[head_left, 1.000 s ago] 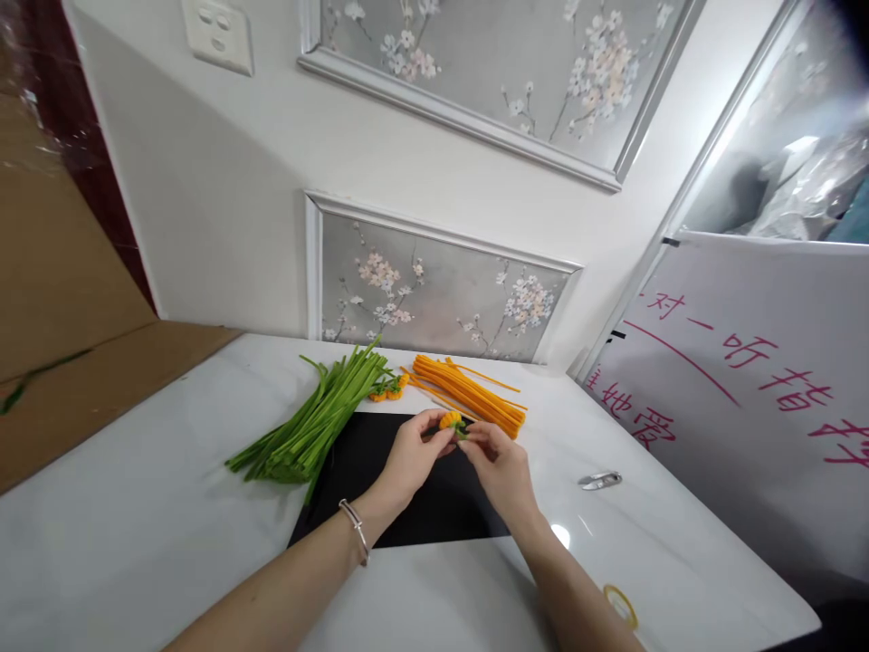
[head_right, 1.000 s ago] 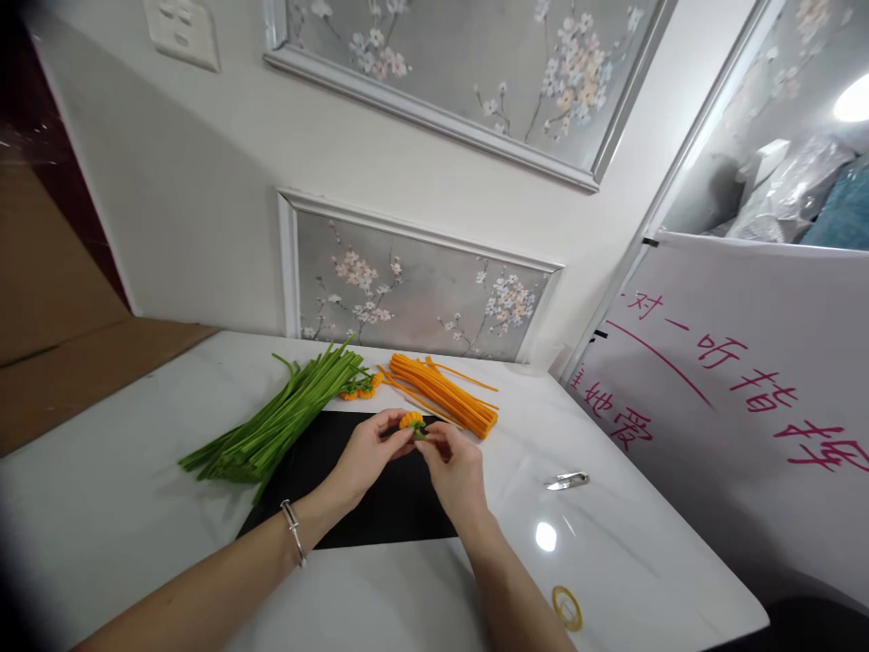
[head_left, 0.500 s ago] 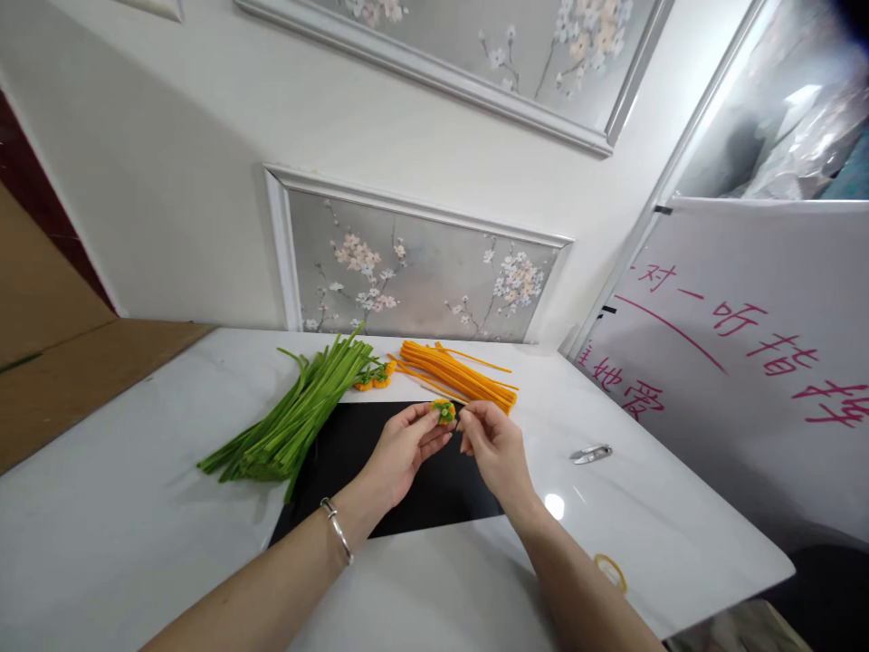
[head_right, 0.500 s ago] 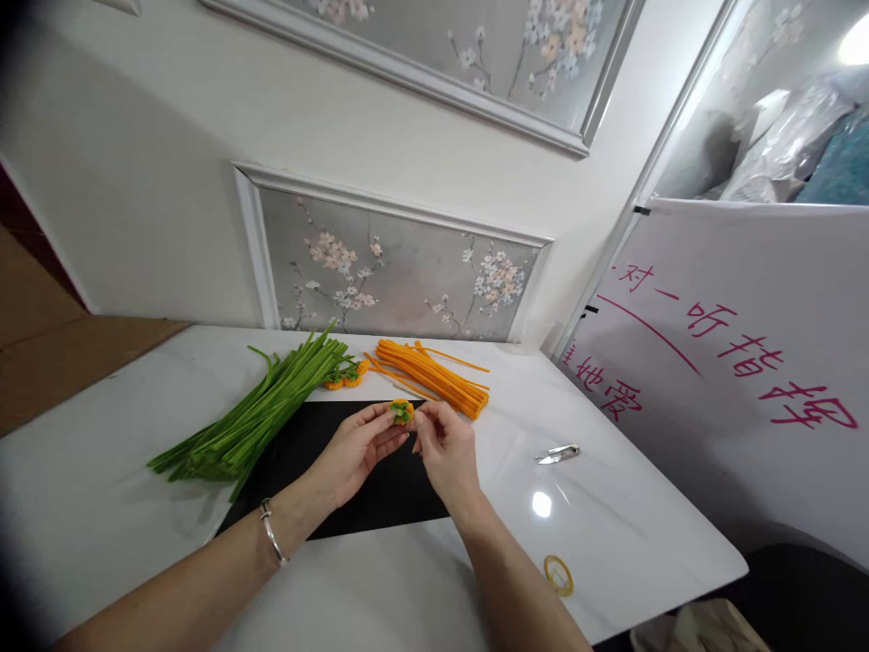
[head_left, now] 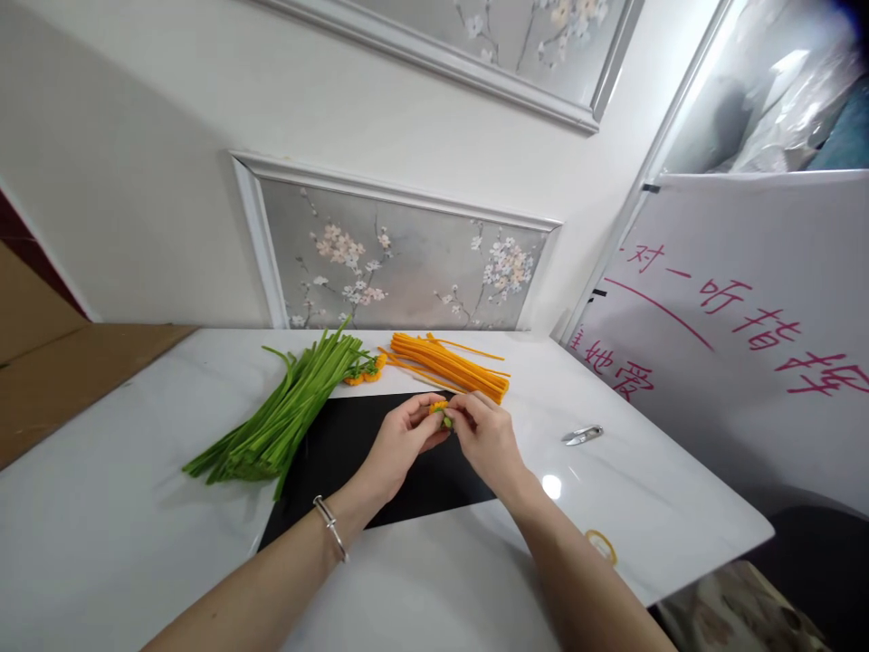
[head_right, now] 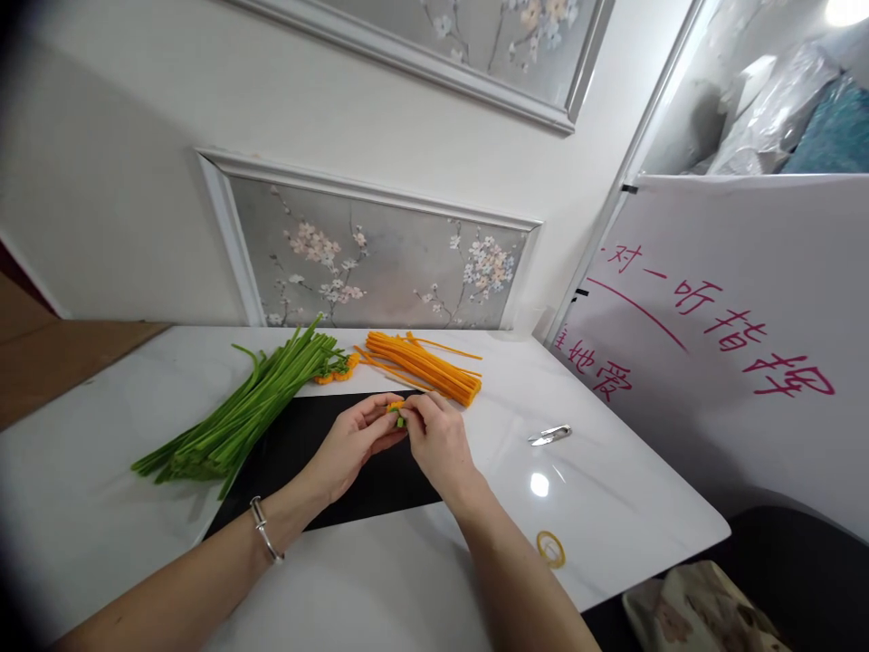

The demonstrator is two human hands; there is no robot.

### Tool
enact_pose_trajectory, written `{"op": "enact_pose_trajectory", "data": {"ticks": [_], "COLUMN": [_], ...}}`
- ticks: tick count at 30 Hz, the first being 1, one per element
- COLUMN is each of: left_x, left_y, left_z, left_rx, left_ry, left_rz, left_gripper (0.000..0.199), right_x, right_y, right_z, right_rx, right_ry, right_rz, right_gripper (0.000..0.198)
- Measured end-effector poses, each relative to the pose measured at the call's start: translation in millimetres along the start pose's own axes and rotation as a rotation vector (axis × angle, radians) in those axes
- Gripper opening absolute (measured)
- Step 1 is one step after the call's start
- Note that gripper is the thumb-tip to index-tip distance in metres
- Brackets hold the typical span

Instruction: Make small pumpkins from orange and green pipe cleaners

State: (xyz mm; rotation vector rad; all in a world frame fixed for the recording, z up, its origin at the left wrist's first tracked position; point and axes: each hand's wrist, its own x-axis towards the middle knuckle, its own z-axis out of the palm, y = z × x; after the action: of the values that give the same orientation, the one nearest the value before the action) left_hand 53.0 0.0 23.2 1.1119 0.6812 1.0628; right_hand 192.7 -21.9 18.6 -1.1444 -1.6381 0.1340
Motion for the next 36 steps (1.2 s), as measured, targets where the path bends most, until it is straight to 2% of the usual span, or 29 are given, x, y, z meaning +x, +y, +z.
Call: {"op": "enact_pose_trajectory", "data": {"ticks": [5,10,14,20,26,30,36], "left_x": [-0.5,-3.2,-5.6,-4.3,2.3,4.2,-2.5], "left_y": [-1.1,-1.2,1.0,4.1,0.0,-0.7,2.3], "left_z": [1.2,8.3,11.0,6.8,-0.8,-3.4,2.6], "left_rx": [0.045,0.022,-0.037,-0.078,0.057,0.204,0.327], "left_ry": [0.037,0.085,0.106,0.134,0.207,0.219,0.1], "left_rz": [0.048,0.108,0.105,0.093,0.229,0.342,0.394], "left_gripper": [0.018,0.016,0.016,0.018,0.016,0.017,0.027], "right_x": [-0.6,-0.9,0.0,-2.3,-6.4,-7.1,-5.6], "right_y": [0.7,-3.0,-5.0,-1.9,-10.7,-11.3,-2.0], "right_z": [1.5,7.3,4.9,-4.1,9.3,11.2,2.5], "right_rx": [-0.02,0.008,0.099,0.237,0.401,0.399,0.368], "right_ry": [-0.001,0.069,0.07,0.051,-0.157,-0.115,-0.054], "right_rz": [0.038,0.166,0.214,0.245,0.286,0.295,0.279], "right_gripper": [0.014,0.014,0.015,0.027,0.03,0.03,0.034]}}
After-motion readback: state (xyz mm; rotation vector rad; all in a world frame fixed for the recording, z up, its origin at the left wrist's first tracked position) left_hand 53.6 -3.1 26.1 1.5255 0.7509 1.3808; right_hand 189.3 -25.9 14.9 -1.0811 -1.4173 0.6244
